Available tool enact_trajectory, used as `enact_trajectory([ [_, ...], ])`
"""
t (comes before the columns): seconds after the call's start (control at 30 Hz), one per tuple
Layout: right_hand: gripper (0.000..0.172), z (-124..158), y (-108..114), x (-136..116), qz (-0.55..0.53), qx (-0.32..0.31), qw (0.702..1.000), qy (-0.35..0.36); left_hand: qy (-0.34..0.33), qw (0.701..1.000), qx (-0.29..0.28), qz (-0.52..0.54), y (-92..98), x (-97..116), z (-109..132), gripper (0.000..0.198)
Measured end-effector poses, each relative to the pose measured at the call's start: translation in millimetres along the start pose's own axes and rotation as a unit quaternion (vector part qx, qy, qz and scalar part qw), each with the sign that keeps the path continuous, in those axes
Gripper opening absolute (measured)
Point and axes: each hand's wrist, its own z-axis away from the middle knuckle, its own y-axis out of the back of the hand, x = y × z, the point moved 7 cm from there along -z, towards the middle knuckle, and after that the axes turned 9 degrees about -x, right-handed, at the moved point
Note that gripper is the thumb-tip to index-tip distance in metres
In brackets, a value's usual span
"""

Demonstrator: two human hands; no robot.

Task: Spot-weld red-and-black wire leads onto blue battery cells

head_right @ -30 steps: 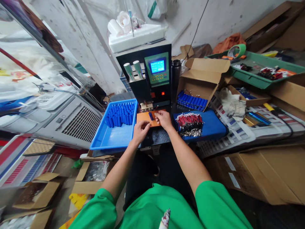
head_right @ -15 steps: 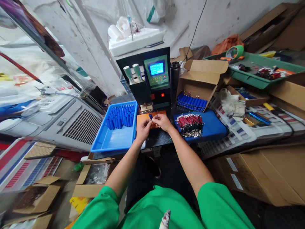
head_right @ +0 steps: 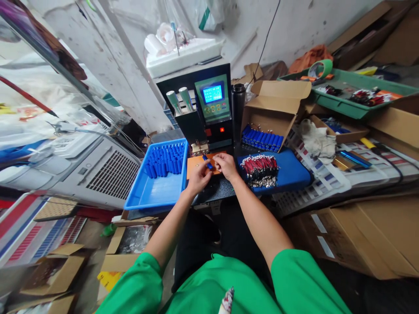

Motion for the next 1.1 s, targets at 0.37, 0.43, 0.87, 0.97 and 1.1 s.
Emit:
enact_trajectory([
  [0.37, 0.04, -1.8, -2.7, 0.9, 0.027, -0.007, 1.0, -0.006, 0.071, 0.993, 0.056, 0.077, 13.4, -9.7, -14.1, 0.022],
  [0.43, 0.04, -3.2, -1.6, 2.1, 0.029, -0.002, 1.0, -0.006, 0.067, 0.992, 0.048, 0.097, 12.6, -12.6, -19.0, 0.021],
  [0.87, 0.036, -4.6, -1.9, 2.7, 0.029, 0.041, 0.999, -0.004, 0.097, 0.981, 0.046, 0.162, -1.7, -28.2, -22.5, 0.023],
  [0.97, 0.035, -3.4, -7.4, -3.4, 0.039, 0.041, 0.998, -0.005, 0.094, 0.98, 0.048, 0.168, -0.6, -24.8, -22.0, 0.023],
  [1.1, 0.032, -3.7, -16.7, -11.4, 0.078, 0.032, 0.996, -0.002, 0.091, 0.983, 0.05, 0.149, 0.8, -22.0, -21.1, 0.028],
])
